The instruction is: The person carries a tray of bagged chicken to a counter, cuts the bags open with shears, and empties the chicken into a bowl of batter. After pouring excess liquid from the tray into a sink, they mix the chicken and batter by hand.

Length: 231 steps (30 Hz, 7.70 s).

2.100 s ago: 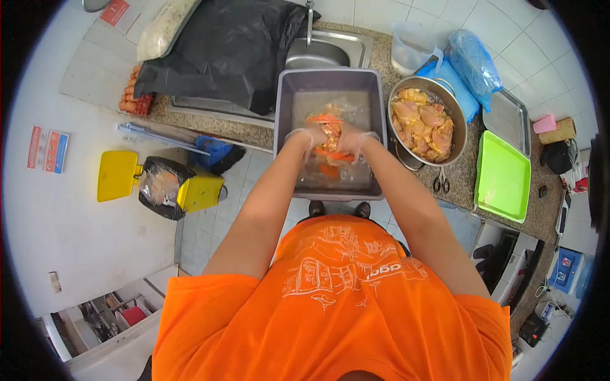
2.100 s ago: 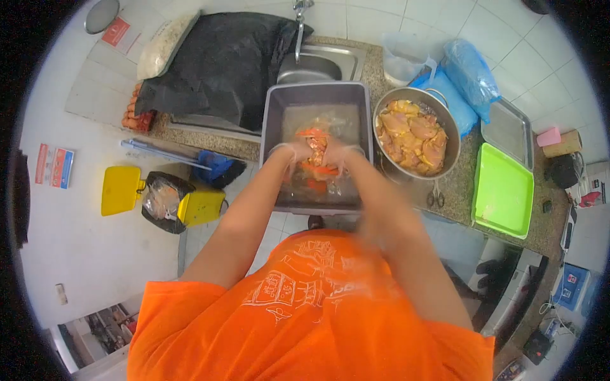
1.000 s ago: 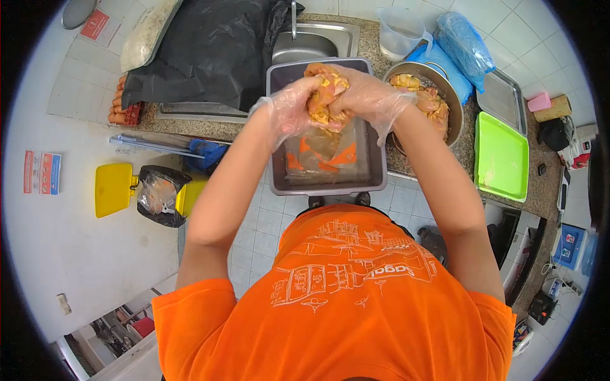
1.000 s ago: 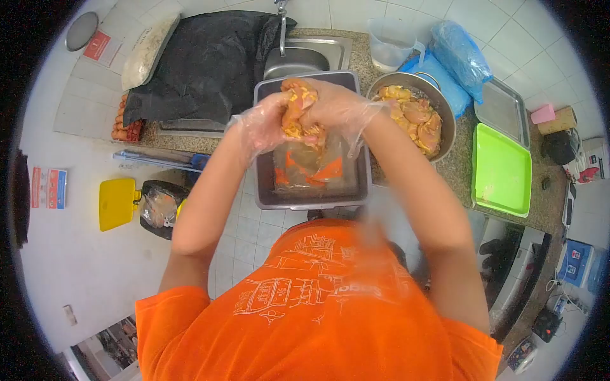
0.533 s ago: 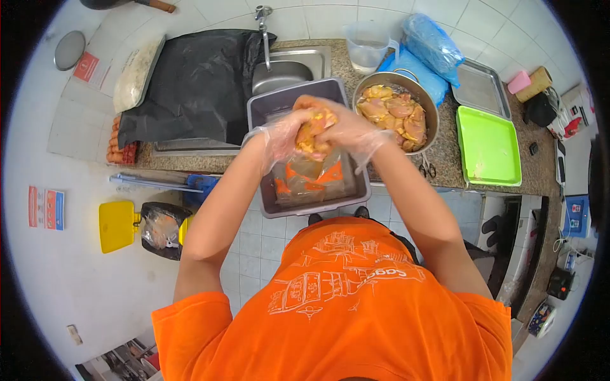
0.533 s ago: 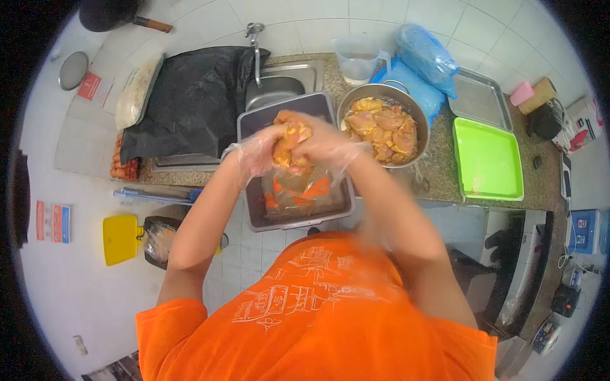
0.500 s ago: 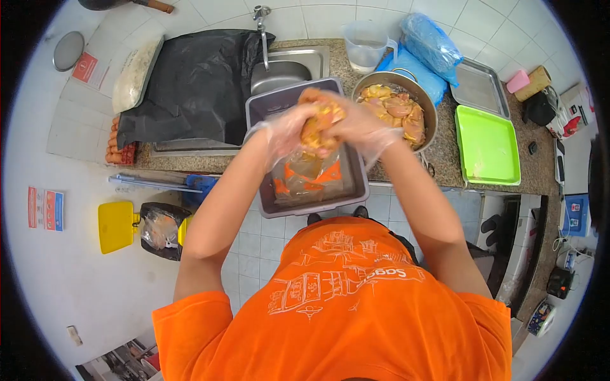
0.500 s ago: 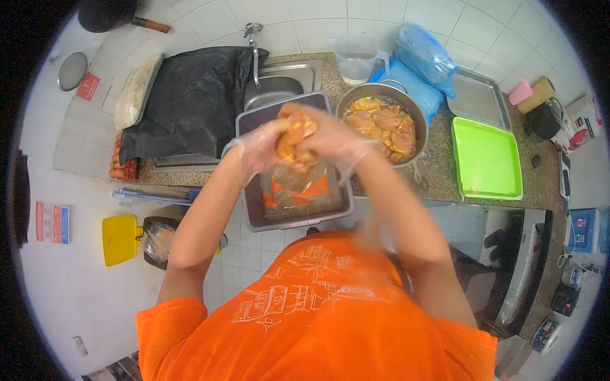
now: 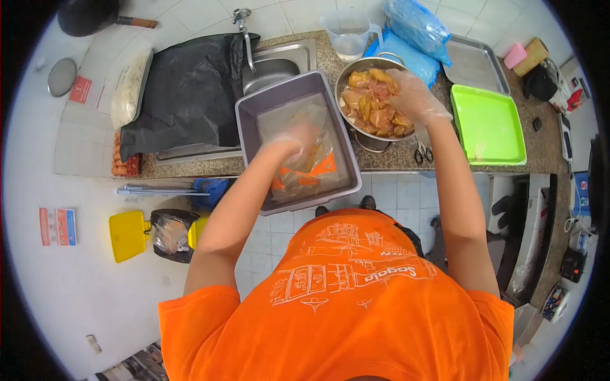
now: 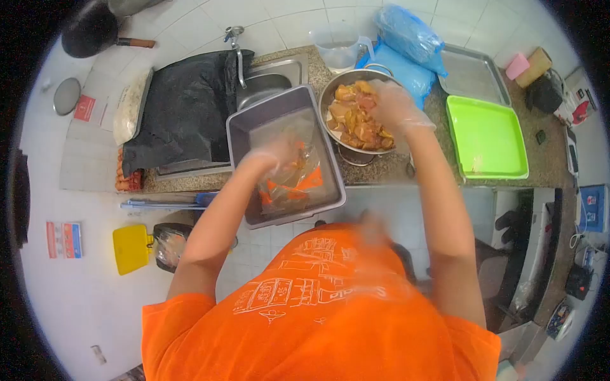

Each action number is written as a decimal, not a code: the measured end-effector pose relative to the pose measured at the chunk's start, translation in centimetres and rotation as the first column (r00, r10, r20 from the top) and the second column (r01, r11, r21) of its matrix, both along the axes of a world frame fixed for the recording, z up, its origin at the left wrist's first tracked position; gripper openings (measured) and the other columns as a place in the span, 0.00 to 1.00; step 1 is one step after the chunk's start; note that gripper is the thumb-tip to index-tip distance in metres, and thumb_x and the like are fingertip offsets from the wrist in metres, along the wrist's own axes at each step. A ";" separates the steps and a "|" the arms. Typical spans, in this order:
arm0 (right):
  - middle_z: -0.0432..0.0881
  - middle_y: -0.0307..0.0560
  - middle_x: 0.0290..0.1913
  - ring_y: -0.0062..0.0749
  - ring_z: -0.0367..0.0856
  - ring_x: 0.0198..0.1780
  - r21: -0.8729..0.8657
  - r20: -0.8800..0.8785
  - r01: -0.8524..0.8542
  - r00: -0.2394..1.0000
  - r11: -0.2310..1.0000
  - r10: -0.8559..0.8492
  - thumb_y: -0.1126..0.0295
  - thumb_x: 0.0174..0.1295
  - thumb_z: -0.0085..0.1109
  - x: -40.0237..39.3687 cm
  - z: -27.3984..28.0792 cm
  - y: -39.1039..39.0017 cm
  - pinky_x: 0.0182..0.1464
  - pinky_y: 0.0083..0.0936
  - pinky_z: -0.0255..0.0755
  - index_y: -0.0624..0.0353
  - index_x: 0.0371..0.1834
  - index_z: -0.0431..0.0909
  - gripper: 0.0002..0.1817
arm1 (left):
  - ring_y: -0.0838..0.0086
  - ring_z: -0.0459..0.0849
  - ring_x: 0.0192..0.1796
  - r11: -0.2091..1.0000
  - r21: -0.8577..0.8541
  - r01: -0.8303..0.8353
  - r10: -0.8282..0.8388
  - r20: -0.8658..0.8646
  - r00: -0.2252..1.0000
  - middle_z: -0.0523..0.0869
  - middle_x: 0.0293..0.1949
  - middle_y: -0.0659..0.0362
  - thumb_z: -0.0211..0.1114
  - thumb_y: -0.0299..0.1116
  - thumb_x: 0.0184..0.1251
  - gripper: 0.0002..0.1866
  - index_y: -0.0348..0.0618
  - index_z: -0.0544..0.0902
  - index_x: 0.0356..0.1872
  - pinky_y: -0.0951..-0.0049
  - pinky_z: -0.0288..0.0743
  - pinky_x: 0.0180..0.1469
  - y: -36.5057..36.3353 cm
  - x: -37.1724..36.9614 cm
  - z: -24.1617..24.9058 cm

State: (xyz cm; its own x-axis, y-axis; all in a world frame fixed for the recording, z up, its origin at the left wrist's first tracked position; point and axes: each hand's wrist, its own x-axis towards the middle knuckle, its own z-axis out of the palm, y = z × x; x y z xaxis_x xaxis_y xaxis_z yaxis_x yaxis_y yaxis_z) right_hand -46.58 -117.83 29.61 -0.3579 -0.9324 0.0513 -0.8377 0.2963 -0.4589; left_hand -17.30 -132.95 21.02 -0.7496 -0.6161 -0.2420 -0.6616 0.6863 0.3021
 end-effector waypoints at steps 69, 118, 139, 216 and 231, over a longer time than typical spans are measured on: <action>0.85 0.53 0.57 0.42 0.86 0.56 -0.088 0.992 0.009 0.094 0.996 0.087 0.61 0.67 0.68 21.6 -8.8 -0.3 0.58 0.40 0.80 0.60 0.61 0.79 0.23 | 0.43 0.89 0.51 0.823 -0.191 -0.535 0.380 -0.515 0.768 0.90 0.46 0.40 0.71 0.29 0.65 0.19 0.40 0.82 0.57 0.54 0.81 0.53 4.0 4.3 4.2; 0.88 0.65 0.50 0.63 0.85 0.55 -0.163 0.428 -0.384 0.802 0.909 0.416 0.56 0.70 0.62 20.4 -5.2 0.5 0.61 0.47 0.76 0.67 0.49 0.86 0.21 | 0.67 0.89 0.46 0.006 0.947 -0.321 0.999 -0.023 -0.048 0.90 0.51 0.55 0.62 0.33 0.77 0.16 0.40 0.85 0.60 0.65 0.86 0.49 1.2 3.1 -9.0; 0.88 0.42 0.39 0.29 0.84 0.37 0.007 0.941 0.243 0.327 0.970 -0.088 0.84 0.49 0.57 18.8 -23.4 5.8 0.46 0.26 0.78 0.65 0.46 0.84 0.19 | 0.72 0.86 0.59 0.690 0.631 -0.355 0.663 -0.747 -0.040 0.88 0.58 0.55 0.55 0.07 0.65 0.29 0.36 0.81 0.67 0.72 0.80 0.64 6.5 12.5 -1.8; 0.77 0.45 0.36 0.36 0.77 0.36 -0.032 0.990 0.886 -0.035 -0.463 -0.135 0.83 0.41 0.58 82.6 1.8 95.4 0.41 0.36 0.78 0.63 0.45 0.77 0.22 | 0.65 0.84 0.37 0.688 0.548 -0.476 0.531 0.067 0.844 0.84 0.42 0.54 0.65 0.23 0.69 0.25 0.46 0.75 0.66 0.61 0.75 0.31 40.6 78.1 -25.4; 0.76 0.47 0.37 0.39 0.73 0.42 -0.082 0.665 0.406 -0.658 -0.910 -0.354 0.76 0.37 0.63 87.8 0.7 144.8 0.46 0.40 0.67 0.61 0.32 0.76 0.15 | 0.69 0.86 0.33 0.802 0.594 -0.066 -0.120 0.269 0.956 0.88 0.40 0.53 0.64 0.27 0.71 0.21 0.42 0.76 0.64 0.66 0.78 0.29 61.5 48.5 -28.6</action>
State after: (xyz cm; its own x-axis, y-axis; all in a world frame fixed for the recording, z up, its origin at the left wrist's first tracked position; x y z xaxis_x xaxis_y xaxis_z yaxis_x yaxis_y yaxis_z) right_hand 41.17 26.94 30.36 -0.1107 0.9862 -0.1229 0.3806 -0.0721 -0.9219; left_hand 31.22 -71.46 -7.61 -0.6061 -0.2627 -0.7507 -0.7645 0.4527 0.4589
